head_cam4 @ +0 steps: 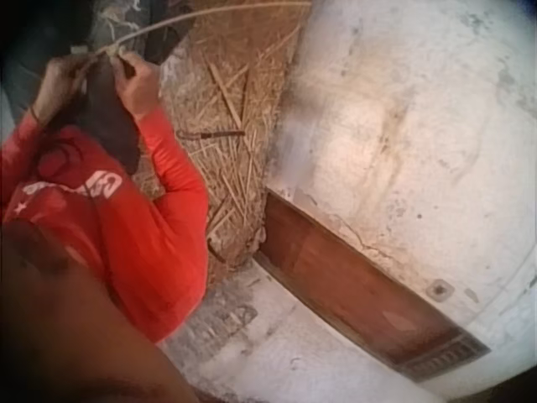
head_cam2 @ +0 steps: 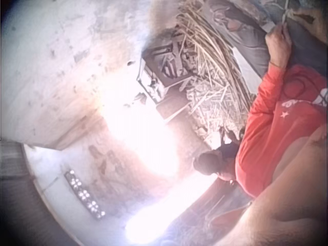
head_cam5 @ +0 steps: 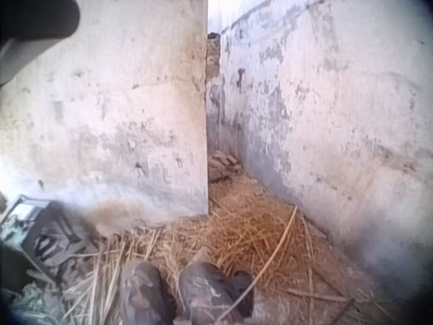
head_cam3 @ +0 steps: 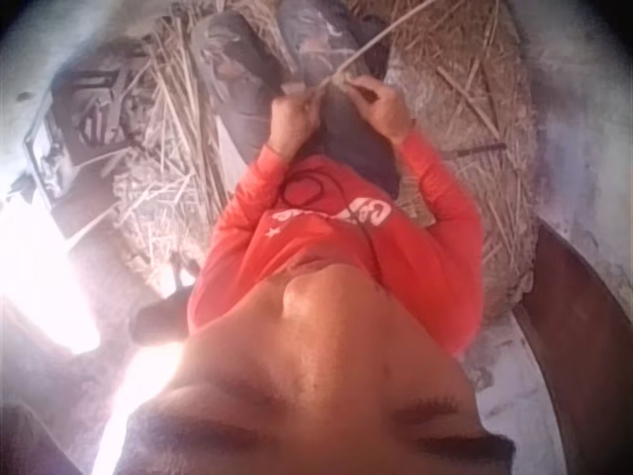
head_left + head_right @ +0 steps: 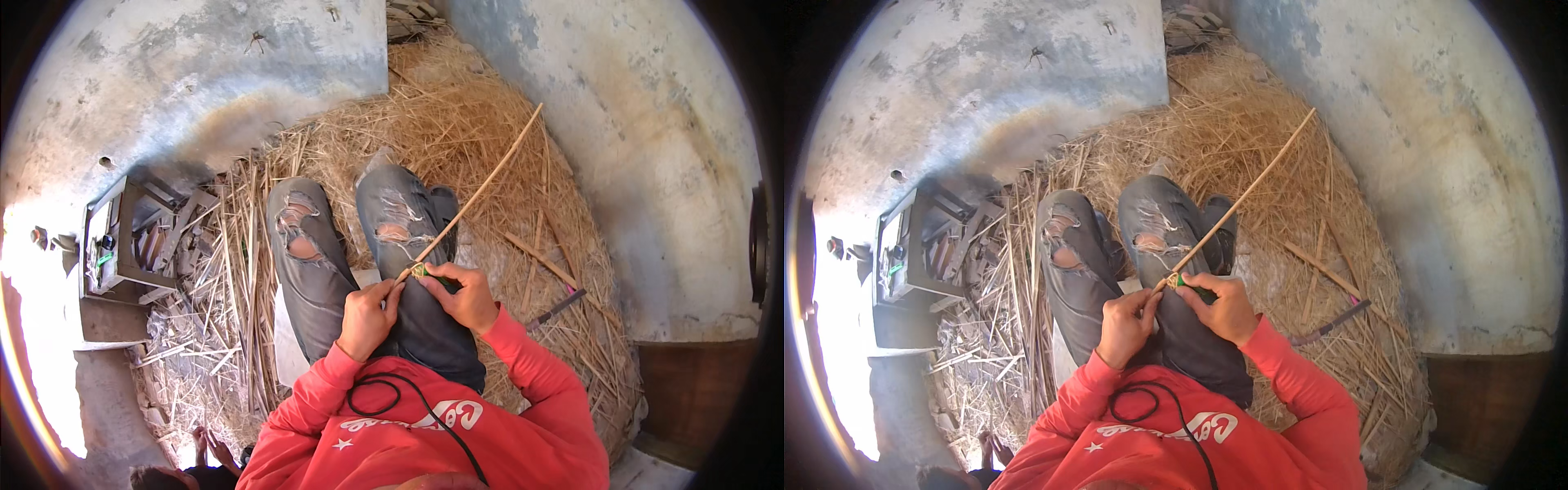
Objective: The person uses a small green-handled knife and a large machete-like blade to shave and smooth a thin wooden pole while sitting on the floor.
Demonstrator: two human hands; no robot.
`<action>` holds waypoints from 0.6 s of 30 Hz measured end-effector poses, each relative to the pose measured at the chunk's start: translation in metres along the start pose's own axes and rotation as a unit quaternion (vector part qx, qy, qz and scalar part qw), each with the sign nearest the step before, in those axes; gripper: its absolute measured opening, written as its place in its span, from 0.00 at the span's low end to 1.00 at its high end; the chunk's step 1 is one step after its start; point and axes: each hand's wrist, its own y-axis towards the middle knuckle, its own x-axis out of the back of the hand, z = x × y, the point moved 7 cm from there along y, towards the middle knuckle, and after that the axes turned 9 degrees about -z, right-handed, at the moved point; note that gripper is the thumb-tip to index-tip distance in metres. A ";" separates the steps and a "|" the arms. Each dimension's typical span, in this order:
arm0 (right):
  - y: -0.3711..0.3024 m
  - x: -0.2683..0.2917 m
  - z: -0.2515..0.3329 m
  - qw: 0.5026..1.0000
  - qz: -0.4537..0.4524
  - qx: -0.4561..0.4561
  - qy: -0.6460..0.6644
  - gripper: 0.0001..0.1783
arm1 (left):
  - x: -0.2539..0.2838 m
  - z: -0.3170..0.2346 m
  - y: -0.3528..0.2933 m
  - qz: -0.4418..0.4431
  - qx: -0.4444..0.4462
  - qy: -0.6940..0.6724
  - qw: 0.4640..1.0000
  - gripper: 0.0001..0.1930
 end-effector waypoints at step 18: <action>-0.001 -0.008 0.023 0.996 -0.045 -0.039 -0.060 0.13 | 0.001 -0.008 -0.012 -0.049 -0.084 0.087 0.992 0.08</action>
